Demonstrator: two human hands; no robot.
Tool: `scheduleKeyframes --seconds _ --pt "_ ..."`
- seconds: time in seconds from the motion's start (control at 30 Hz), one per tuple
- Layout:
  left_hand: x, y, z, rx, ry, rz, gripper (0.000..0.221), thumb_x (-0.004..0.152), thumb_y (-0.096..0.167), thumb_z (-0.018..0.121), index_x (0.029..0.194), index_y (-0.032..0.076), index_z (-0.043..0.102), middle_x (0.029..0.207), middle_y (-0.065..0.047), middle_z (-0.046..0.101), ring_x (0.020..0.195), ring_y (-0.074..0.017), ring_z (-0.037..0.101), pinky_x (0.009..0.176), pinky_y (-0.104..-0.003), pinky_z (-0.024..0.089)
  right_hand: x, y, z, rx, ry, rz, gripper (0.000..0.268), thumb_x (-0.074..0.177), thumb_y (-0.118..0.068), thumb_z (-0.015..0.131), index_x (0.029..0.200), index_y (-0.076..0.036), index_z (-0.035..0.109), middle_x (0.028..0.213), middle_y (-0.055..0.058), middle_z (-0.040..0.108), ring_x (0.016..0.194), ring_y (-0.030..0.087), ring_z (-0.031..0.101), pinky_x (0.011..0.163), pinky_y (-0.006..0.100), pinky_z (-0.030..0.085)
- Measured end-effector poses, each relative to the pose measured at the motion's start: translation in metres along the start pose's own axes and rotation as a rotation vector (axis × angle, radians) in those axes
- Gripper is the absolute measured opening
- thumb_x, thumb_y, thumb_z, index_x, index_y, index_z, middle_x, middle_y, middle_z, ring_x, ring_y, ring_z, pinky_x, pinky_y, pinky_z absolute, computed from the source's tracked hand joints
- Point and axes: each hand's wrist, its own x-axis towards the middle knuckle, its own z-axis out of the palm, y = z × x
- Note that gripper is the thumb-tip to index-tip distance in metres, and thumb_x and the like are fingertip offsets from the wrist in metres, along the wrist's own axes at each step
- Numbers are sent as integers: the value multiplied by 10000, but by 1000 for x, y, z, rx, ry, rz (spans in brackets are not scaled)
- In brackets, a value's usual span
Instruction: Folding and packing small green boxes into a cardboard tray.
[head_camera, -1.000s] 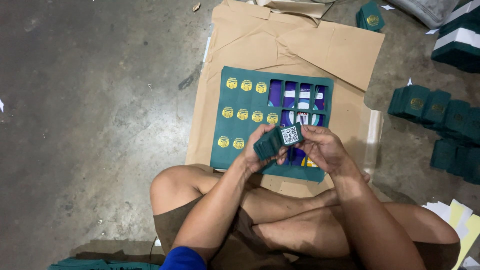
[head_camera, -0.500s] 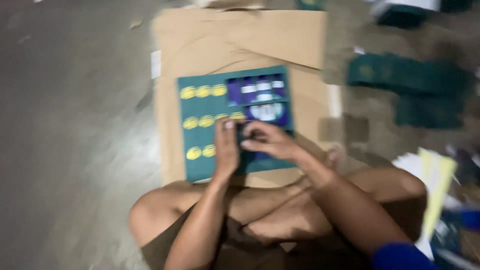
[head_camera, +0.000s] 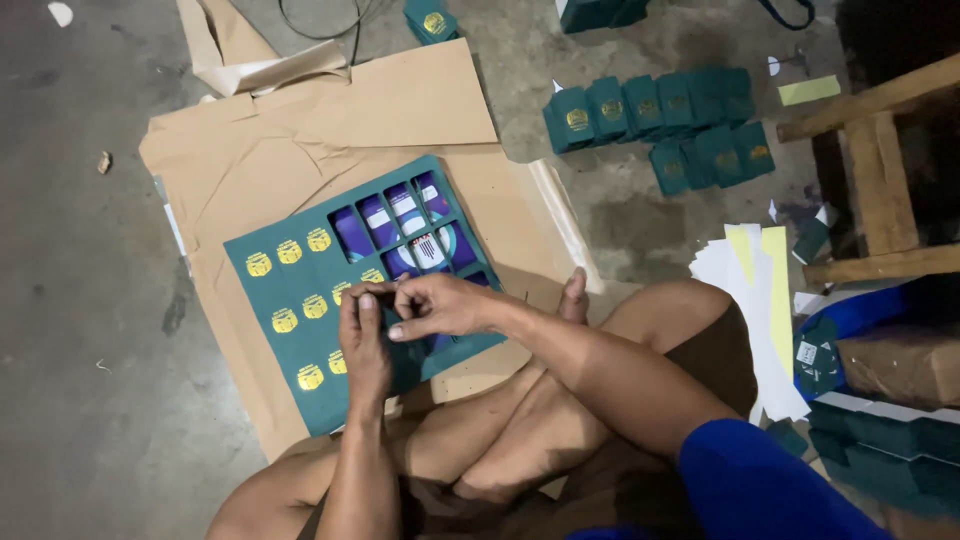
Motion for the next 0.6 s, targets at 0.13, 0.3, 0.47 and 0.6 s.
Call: scheduleKeyframes --seconds 0.13,0.3,0.47,0.6 --pt "0 -4 -3 57 -5 -19 287 1134 276 483 1177 13 591 1145 -108 665 1078 -187 606 1001 -331 487 -2 -3 0 -152 50 -88 314 906 -144 848 810 -60 561 845 -31 576 725 60 468 602 238 411" --pt "0 37 3 -82 -132 70 780 926 398 749 1536 65 394 1555 -111 434 1378 -211 511 1090 -353 469 -10 -23 4 6 87 16 244 888 -182 804 812 -76 598 805 -14 658 779 54 668 650 228 557" --pt "-15 53 15 428 -111 200 1089 593 227 977 1514 94 412 1485 -146 474 1320 -294 542 1053 -410 507 -18 -23 -2 5 112 -9 245 897 -192 803 838 -68 601 773 -24 629 733 44 609 599 222 497" --pt "-25 44 16 557 -82 325 879 634 111 956 1429 196 591 1470 -153 531 1322 -332 607 1063 -412 564 -34 -33 4 -13 80 -30 265 864 -205 823 854 -91 584 744 -58 564 666 32 541 565 227 454"
